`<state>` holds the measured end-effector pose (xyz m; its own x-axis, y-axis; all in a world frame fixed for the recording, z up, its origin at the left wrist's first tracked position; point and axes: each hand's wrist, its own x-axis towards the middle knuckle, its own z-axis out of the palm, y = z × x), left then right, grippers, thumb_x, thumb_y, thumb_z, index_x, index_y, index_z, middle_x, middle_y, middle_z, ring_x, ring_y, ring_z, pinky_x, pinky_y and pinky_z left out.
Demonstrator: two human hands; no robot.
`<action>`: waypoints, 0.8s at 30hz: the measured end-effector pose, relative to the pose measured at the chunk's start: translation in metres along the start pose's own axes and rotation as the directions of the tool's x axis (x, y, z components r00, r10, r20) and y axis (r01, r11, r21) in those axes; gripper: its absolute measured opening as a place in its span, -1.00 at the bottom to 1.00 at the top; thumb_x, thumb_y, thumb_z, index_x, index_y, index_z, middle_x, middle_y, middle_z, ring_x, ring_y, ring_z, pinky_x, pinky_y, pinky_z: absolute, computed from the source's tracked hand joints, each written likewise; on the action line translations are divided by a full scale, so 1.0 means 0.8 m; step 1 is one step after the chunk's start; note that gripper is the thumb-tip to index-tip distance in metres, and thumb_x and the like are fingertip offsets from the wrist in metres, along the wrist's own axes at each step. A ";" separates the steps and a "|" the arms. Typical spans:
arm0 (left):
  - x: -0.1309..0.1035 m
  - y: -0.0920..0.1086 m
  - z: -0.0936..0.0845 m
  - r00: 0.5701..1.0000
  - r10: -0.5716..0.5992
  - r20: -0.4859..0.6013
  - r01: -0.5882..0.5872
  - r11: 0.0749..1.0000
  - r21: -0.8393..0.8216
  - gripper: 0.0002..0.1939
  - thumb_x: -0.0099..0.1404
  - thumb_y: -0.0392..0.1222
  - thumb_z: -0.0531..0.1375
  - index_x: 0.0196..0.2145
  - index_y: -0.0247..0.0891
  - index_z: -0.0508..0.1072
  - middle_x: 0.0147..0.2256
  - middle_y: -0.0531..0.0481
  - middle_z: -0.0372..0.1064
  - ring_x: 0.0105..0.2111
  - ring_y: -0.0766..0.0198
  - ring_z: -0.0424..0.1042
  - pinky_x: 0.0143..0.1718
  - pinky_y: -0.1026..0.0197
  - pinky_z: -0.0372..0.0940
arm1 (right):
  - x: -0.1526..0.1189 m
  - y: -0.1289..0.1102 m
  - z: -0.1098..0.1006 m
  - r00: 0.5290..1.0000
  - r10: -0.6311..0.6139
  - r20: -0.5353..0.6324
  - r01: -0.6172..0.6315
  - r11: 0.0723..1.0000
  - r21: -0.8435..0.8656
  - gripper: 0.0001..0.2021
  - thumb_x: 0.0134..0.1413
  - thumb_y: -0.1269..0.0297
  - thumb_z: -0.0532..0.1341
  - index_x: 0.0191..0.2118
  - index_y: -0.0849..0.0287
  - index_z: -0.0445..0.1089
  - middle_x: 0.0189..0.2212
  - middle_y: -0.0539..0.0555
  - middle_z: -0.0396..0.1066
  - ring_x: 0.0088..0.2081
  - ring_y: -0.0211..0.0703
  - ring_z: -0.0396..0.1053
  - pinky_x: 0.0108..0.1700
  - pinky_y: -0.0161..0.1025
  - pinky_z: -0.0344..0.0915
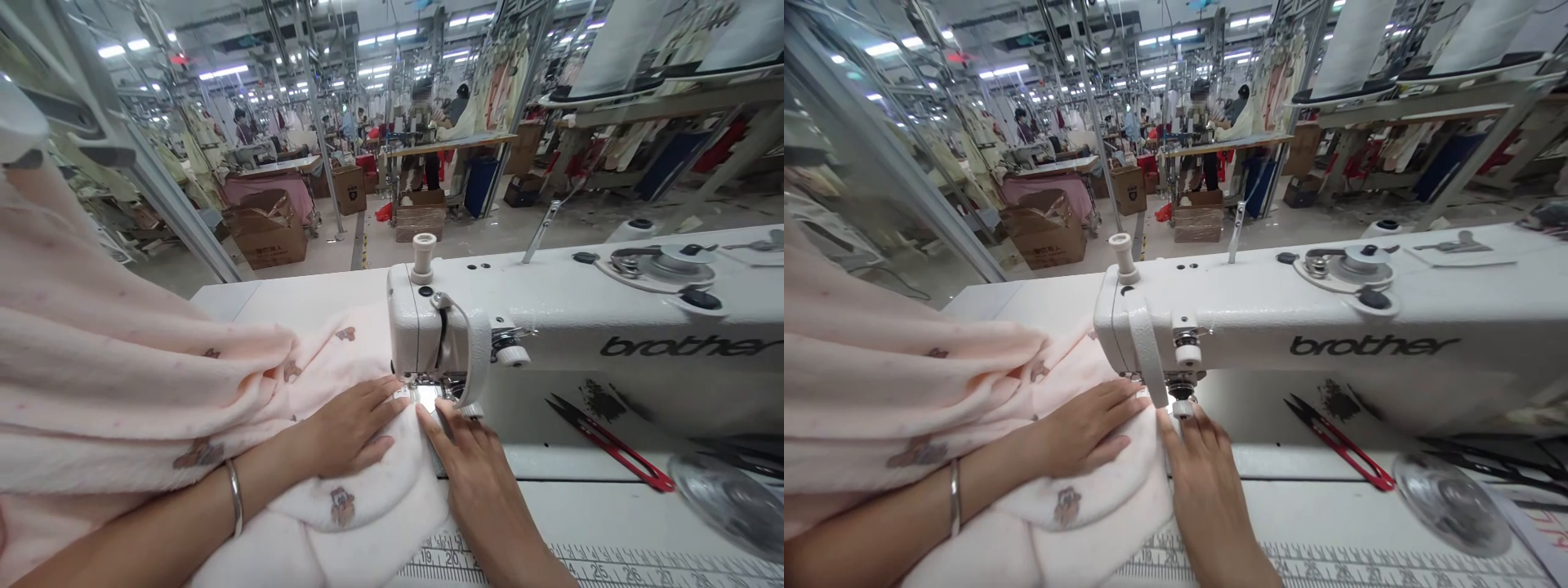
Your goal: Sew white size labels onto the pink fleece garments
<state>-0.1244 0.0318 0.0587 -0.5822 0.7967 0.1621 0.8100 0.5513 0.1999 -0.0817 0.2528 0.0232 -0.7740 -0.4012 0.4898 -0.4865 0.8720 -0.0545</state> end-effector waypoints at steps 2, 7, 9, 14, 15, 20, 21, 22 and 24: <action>0.003 -0.003 -0.001 1.000 -0.012 0.005 0.012 1.000 0.006 -0.52 0.34 -0.17 0.00 0.17 -0.38 0.10 0.15 -0.32 0.11 0.20 0.01 0.06 0.21 -0.06 0.06 | -0.003 0.000 0.003 1.000 -0.004 -0.005 0.004 1.000 0.004 -0.44 0.04 0.71 -0.08 0.14 0.17 0.23 0.03 0.20 0.24 0.02 0.04 0.20 -0.08 -0.04 0.33; 0.006 -0.004 -0.002 0.999 -0.036 0.009 0.035 0.999 0.020 -0.51 0.34 -0.15 0.00 0.18 -0.37 0.09 0.13 -0.33 0.13 0.17 -0.01 0.11 0.19 -0.08 0.08 | -0.010 -0.001 0.011 1.000 -0.010 -0.014 0.010 1.000 0.014 -0.46 0.05 0.70 -0.08 0.13 0.23 0.22 0.02 0.24 0.23 0.05 0.06 0.18 -0.05 -0.03 0.31; 0.005 -0.003 0.000 0.999 -0.040 0.003 0.040 0.999 0.027 -0.50 0.34 -0.15 0.00 0.19 -0.36 0.08 0.15 -0.31 0.11 0.17 0.00 0.10 0.20 -0.07 0.07 | -0.012 -0.003 0.011 1.000 -0.013 -0.027 0.014 1.000 0.019 -0.48 0.05 0.69 -0.09 0.12 0.26 0.22 0.03 0.25 0.22 0.08 0.05 0.15 -0.01 -0.02 0.28; 0.000 -0.002 0.009 0.998 -0.013 -0.057 0.014 0.999 0.031 -0.49 0.32 -0.16 0.02 0.18 -0.38 0.09 0.14 -0.31 0.14 0.19 0.01 0.08 0.21 -0.05 0.07 | -0.015 -0.012 0.005 0.994 -0.060 -0.087 0.062 0.998 0.025 -0.54 0.12 0.63 -0.10 0.14 0.37 0.17 0.09 0.28 0.19 0.17 0.04 0.06 0.10 -0.02 0.19; 0.000 -0.003 0.011 0.998 -0.010 -0.067 0.013 0.999 0.032 -0.48 0.32 -0.15 0.03 0.19 -0.37 0.08 0.14 -0.30 0.14 0.19 0.03 0.08 0.21 -0.04 0.07 | -0.014 -0.016 0.005 0.992 -0.073 -0.100 0.076 0.997 0.024 -0.54 0.12 0.63 -0.10 0.14 0.39 0.17 0.09 0.27 0.20 0.18 0.03 0.06 0.11 -0.04 0.17; -0.003 -0.012 0.015 0.980 -0.129 -0.151 0.137 0.990 0.041 -0.37 0.32 -0.10 0.05 0.24 -0.38 -0.06 0.22 -0.34 0.00 0.24 0.04 0.00 0.21 -0.05 0.09 | 0.002 -0.062 0.017 0.989 -0.064 -0.131 0.067 0.998 0.018 -0.63 0.20 0.44 -0.02 0.09 0.46 0.23 0.07 0.33 0.26 0.12 0.10 0.18 0.02 -0.02 0.24; -0.008 -0.012 0.013 0.973 -0.166 -0.161 0.175 0.983 0.045 -0.36 0.31 -0.09 0.06 0.24 -0.39 -0.05 0.22 -0.36 -0.01 0.24 0.01 0.00 0.21 -0.09 0.09 | 0.004 -0.073 0.017 0.990 -0.062 -0.128 0.066 0.998 0.026 -0.63 0.23 0.37 -0.01 0.08 0.45 0.25 0.06 0.34 0.28 0.09 0.11 0.22 -0.02 0.00 0.25; -0.016 -0.008 0.008 0.968 -0.195 -0.160 0.205 0.977 0.051 -0.37 0.31 -0.10 0.07 0.24 -0.38 -0.02 0.22 -0.36 -0.01 0.24 -0.02 0.01 0.20 -0.11 0.09 | 0.003 -0.080 0.014 0.990 -0.071 -0.122 0.076 0.996 0.037 -0.63 0.25 0.31 -0.02 0.06 0.42 0.27 0.04 0.31 0.30 0.08 0.09 0.24 -0.03 -0.01 0.26; -0.045 0.009 -0.009 0.966 -0.230 -0.122 0.239 0.969 0.065 -0.42 0.31 -0.12 0.08 0.23 -0.31 0.06 0.22 -0.30 0.03 0.22 -0.03 0.06 0.18 -0.11 0.13 | -0.009 -0.073 0.001 0.988 -0.112 -0.110 0.119 0.991 0.068 -0.64 0.27 0.27 -0.06 0.06 0.30 0.29 0.02 0.19 0.35 0.06 -0.03 0.27 -0.02 -0.06 0.24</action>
<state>-0.0982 0.0056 0.0611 -0.7570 0.6123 0.2282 0.6502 0.7406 0.1695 -0.0485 0.2047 0.0222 -0.6659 -0.4628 0.5852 -0.6017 0.7969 -0.0544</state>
